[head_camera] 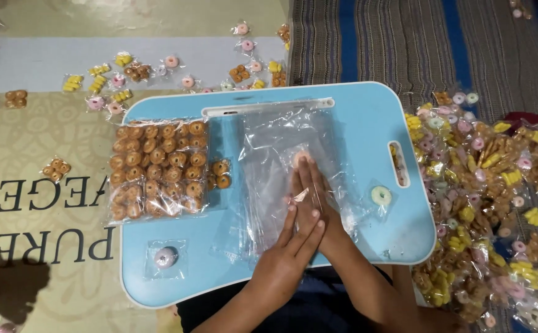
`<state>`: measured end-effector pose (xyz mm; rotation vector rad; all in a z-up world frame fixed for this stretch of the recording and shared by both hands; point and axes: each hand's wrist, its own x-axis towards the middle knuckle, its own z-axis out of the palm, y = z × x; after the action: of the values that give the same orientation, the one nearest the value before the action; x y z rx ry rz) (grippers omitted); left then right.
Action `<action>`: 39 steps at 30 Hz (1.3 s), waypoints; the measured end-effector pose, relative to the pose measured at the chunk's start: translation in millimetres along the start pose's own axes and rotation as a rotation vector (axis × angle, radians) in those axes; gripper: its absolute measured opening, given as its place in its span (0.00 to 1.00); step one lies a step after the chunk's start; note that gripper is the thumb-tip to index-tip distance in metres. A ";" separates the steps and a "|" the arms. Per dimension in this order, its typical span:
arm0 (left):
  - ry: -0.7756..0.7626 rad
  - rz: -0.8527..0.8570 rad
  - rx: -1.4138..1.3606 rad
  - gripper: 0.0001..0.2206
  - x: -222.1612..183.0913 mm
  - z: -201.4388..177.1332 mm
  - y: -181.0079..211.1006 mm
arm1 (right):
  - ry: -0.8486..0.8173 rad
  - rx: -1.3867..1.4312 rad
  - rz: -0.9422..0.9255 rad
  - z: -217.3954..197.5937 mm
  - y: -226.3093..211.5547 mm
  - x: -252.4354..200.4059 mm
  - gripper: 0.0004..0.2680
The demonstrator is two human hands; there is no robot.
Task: The person picks up several small donut-shaped toys from the table and places them into clear plastic bags, then smooths the bags out on the table surface.
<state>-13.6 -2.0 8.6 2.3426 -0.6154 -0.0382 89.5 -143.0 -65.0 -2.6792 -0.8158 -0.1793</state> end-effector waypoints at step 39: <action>0.020 0.068 0.185 0.37 -9.8 16.1 8.8 | 0.397 0.083 0.435 -107.4 36.4 -122.4 0.15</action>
<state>-29.1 -13.4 0.8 2.4941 -0.7150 0.0755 6.0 -272.5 -0.8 -2.5428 -0.1141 -0.5313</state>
